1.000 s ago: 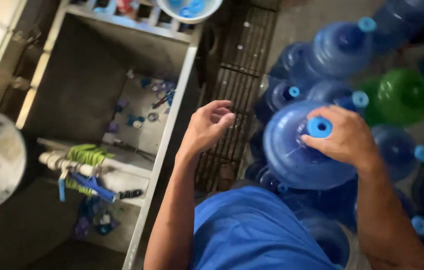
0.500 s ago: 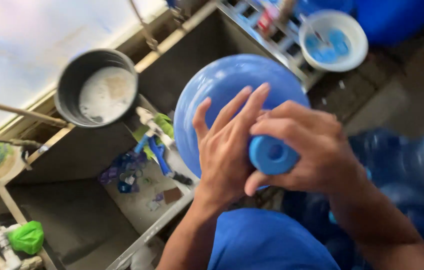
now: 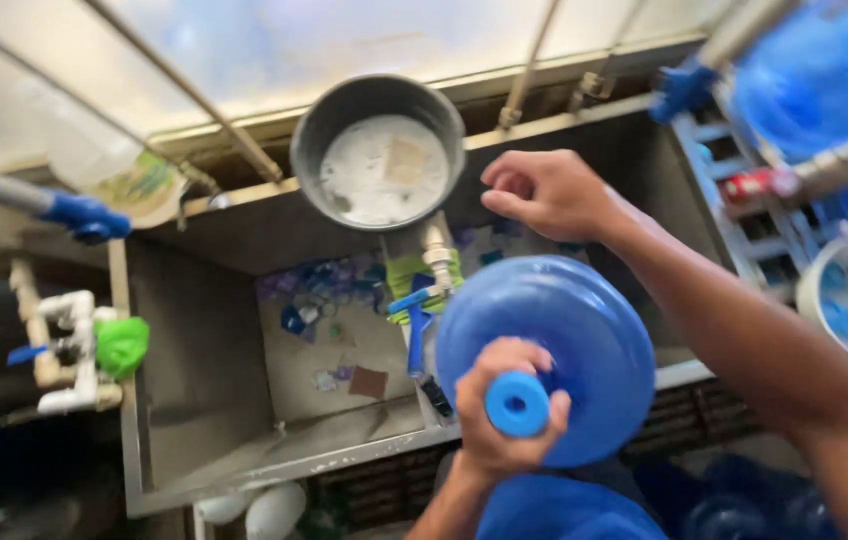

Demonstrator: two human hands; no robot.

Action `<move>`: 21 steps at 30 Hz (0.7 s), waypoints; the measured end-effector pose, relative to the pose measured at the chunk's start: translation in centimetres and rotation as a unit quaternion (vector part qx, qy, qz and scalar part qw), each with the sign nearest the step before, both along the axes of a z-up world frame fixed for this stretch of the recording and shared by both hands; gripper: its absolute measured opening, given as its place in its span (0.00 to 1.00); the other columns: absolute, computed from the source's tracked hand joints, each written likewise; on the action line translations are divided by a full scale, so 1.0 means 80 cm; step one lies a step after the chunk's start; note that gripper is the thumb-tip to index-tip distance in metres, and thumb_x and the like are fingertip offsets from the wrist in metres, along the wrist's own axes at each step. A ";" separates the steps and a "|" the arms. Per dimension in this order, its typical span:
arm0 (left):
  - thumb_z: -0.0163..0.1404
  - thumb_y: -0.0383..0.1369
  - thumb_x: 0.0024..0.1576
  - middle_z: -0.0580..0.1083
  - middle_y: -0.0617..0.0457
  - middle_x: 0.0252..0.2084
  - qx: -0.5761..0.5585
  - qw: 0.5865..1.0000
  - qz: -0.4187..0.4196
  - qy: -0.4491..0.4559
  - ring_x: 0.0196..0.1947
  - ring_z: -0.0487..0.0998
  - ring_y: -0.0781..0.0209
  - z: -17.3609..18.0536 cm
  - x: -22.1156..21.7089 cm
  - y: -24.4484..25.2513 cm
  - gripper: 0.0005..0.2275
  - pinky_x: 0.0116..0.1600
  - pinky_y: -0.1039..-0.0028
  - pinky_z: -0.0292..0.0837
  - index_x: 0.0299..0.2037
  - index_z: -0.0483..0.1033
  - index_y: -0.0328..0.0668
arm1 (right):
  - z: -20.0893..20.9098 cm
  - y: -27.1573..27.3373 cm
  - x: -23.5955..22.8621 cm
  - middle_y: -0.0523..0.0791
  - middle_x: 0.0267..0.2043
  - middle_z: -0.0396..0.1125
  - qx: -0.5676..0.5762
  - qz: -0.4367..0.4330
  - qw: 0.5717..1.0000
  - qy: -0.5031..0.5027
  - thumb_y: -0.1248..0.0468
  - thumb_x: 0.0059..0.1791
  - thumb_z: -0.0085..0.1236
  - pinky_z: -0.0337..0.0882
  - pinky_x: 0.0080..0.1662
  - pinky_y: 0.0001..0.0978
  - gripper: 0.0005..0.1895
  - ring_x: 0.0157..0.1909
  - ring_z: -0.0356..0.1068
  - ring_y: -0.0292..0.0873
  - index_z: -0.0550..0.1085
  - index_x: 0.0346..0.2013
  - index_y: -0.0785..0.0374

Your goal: The person scrubs the exterior of large blue and orange water containers with a soapy sponge in a stainless steel sink. They rinse the containers under a tap and place them into the sink basin. The person handles multiple containers sequentially, scrubbing and rinsing each one.

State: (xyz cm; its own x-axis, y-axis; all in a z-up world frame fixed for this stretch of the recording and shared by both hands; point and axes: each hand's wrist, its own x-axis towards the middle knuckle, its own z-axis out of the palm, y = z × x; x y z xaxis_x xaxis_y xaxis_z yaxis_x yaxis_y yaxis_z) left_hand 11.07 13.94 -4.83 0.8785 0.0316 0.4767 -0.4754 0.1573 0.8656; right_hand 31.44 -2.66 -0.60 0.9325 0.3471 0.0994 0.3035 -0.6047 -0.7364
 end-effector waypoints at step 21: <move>0.55 0.26 0.64 0.75 0.36 0.55 -0.120 0.993 0.015 -0.013 0.62 0.77 0.39 -0.126 -0.099 -0.027 0.16 0.71 0.45 0.66 0.59 0.66 0.35 | -0.372 0.228 0.248 0.58 0.72 0.57 -0.301 0.098 0.948 0.036 0.58 0.45 0.62 0.61 0.66 0.65 0.25 0.73 0.55 0.67 0.76 0.58 0.47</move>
State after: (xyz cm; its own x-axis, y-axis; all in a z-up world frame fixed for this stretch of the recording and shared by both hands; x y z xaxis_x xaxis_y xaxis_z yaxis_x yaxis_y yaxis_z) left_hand 3.15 11.79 -14.93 0.8635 0.1719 0.4741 -0.5036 0.3433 0.7928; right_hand 51.29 15.62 -30.34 0.8415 0.4877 -0.2323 0.4153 -0.8591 -0.2991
